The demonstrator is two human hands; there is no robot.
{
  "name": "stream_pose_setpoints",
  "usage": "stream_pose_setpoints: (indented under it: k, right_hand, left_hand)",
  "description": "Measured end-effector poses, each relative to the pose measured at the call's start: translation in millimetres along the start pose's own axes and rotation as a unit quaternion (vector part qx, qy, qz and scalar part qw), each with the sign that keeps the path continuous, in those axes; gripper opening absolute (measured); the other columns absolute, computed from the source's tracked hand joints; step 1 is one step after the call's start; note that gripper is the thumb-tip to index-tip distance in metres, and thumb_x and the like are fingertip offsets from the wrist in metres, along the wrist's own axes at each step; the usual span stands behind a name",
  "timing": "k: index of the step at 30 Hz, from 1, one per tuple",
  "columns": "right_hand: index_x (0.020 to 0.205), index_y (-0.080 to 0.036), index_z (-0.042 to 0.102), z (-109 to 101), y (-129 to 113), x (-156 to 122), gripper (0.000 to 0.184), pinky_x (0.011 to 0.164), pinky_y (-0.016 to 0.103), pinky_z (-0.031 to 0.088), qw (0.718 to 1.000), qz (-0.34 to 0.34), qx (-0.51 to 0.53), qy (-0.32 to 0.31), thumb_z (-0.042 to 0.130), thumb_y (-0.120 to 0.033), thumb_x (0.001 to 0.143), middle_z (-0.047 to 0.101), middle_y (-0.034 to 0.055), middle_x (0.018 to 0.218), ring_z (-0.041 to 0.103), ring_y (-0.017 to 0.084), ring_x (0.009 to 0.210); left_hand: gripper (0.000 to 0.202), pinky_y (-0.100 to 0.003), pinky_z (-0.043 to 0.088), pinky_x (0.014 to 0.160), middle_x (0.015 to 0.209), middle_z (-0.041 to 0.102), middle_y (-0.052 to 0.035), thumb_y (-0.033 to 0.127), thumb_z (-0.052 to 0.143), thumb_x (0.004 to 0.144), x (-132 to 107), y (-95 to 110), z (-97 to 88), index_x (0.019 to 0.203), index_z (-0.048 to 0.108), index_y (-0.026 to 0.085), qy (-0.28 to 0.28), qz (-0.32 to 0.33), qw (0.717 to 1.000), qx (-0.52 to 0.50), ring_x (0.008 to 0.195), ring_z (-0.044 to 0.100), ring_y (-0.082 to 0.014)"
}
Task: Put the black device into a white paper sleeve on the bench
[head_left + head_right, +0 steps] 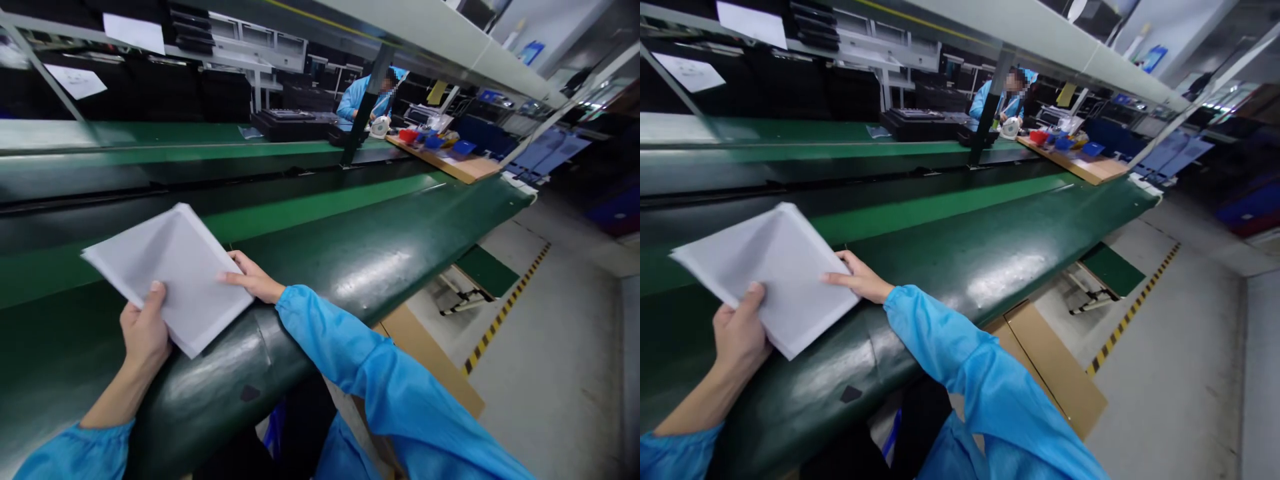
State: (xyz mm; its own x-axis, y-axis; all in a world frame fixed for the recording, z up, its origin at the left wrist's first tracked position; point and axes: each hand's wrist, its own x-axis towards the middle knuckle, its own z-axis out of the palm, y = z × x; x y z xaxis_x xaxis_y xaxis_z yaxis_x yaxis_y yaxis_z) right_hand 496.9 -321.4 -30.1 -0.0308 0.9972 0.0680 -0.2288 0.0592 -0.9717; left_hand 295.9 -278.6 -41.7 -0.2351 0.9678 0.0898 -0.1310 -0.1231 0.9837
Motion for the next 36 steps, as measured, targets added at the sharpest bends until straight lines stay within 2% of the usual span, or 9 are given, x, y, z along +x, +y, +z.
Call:
stream_pose_setpoints:
  k: [3, 6, 9, 13, 16, 20, 27, 31, 36]
  right_hand:
    - [0.115, -0.025, 0.064, 6.7, -2.3, -1.6, 0.087, 0.099, 0.040, 0.065, 0.998, 0.026, 0.052, -0.025, 0.110, -0.061, 0.050, 0.077, 0.0023, 0.119, 0.073, 0.032, 0.120]
    - [0.117, -0.023, 0.068, 12.0, 1.2, -2.9, 0.078, 0.116, 0.048, 0.060, 0.999, 0.011, 0.051, -0.014, 0.109, -0.054, 0.056, 0.079, 0.0067, 0.126, 0.069, 0.034, 0.133]
    - [0.115, -0.023, 0.071, 7.3, 6.8, -0.6, 0.063, 0.125, 0.050, 0.054, 0.997, -0.041, 0.032, 0.065, 0.104, -0.048, 0.067, 0.079, 0.0076, 0.129, 0.068, 0.033, 0.137]
    - [0.111, -0.020, 0.075, -8.4, 9.5, 5.9, 0.054, 0.122, 0.051, 0.055, 0.983, -0.093, -0.002, 0.160, 0.098, -0.050, 0.072, 0.080, 0.0096, 0.125, 0.071, 0.033, 0.130]
    - [0.106, -0.018, 0.077, -15.2, 10.2, 9.5, 0.055, 0.118, 0.049, 0.057, 0.979, -0.114, -0.034, 0.167, 0.096, -0.056, 0.072, 0.082, 0.0107, 0.120, 0.075, 0.032, 0.123]
    - [0.102, -0.019, 0.078, -15.4, 12.4, 10.9, 0.051, 0.116, 0.048, 0.058, 0.980, -0.112, -0.066, 0.147, 0.093, -0.057, 0.072, 0.083, 0.0102, 0.119, 0.076, 0.031, 0.121]
    - [0.110, -0.019, 0.080, -10.0, 10.8, 6.8, 0.067, 0.118, 0.048, 0.057, 0.979, -0.135, -0.089, 0.126, 0.096, -0.067, 0.067, 0.082, 0.0101, 0.124, 0.076, 0.032, 0.124]
    - [0.106, -0.018, 0.079, -8.7, 12.2, 7.5, 0.063, 0.118, 0.049, 0.058, 0.981, -0.106, -0.102, 0.129, 0.094, -0.069, 0.072, 0.083, 0.0112, 0.123, 0.076, 0.033, 0.125]
    - [0.109, -0.020, 0.079, -0.9, 8.9, 6.1, 0.053, 0.122, 0.049, 0.055, 0.978, -0.108, -0.097, 0.150, 0.095, -0.059, 0.077, 0.082, 0.0088, 0.125, 0.075, 0.031, 0.128]
  left_hand:
    - [0.073, -0.054, 0.060, 0.118, 0.120, 0.084, -0.0025, 0.066, 0.101, 0.043, -2.2, 6.4, 7.2, 0.096, 0.073, 0.024, 0.037, -0.028, 0.995, -0.086, 0.133, 0.070, -0.0342]
    - [0.069, -0.058, 0.045, 0.134, 0.116, 0.084, -0.0056, 0.042, 0.107, 0.031, -10.3, 23.6, 12.0, 0.086, 0.069, 0.023, -0.036, -0.065, 0.992, -0.098, 0.143, 0.063, -0.0375]
    - [0.071, -0.057, 0.041, 0.136, 0.113, 0.083, -0.0043, 0.036, 0.107, 0.025, -6.8, 43.3, 7.2, 0.083, 0.069, 0.023, -0.097, -0.085, 0.986, -0.107, 0.136, 0.066, -0.0349]
    - [0.060, -0.039, 0.060, 0.095, 0.096, 0.080, 0.0051, 0.042, 0.100, 0.032, 20.6, 57.5, -16.9, 0.081, 0.069, 0.027, -0.093, -0.002, 0.994, -0.061, 0.101, 0.068, -0.0227]
    - [0.048, -0.030, 0.047, 0.068, 0.080, 0.075, 0.0055, 0.049, 0.087, 0.038, 33.0, 56.4, -30.7, 0.078, 0.069, 0.029, -0.091, 0.013, 0.991, 0.102, 0.077, 0.059, -0.0187]
    - [0.044, -0.033, 0.041, 0.060, 0.062, 0.064, 0.0039, 0.054, 0.073, 0.035, 26.2, 52.1, -29.0, 0.070, 0.061, 0.030, -0.078, -0.001, 0.959, 0.273, 0.065, 0.055, -0.0227]
    - [0.053, -0.043, 0.057, 0.101, 0.097, 0.074, 0.0058, 0.057, 0.076, 0.048, 24.8, 47.8, -28.3, 0.092, 0.058, 0.033, -0.096, 0.075, 0.975, 0.186, 0.100, 0.071, -0.0279]
    - [0.047, -0.047, 0.060, 0.101, 0.089, 0.072, 0.0097, 0.055, 0.077, 0.053, 27.6, 42.2, -29.9, 0.090, 0.056, 0.035, -0.113, 0.051, 0.969, 0.214, 0.088, 0.069, -0.0256]
    - [0.041, -0.051, 0.056, 0.117, 0.104, 0.080, 0.0161, 0.057, 0.078, 0.060, 20.8, 44.0, -30.3, 0.089, 0.059, 0.036, -0.107, 0.151, 0.966, 0.181, 0.124, 0.074, -0.0305]
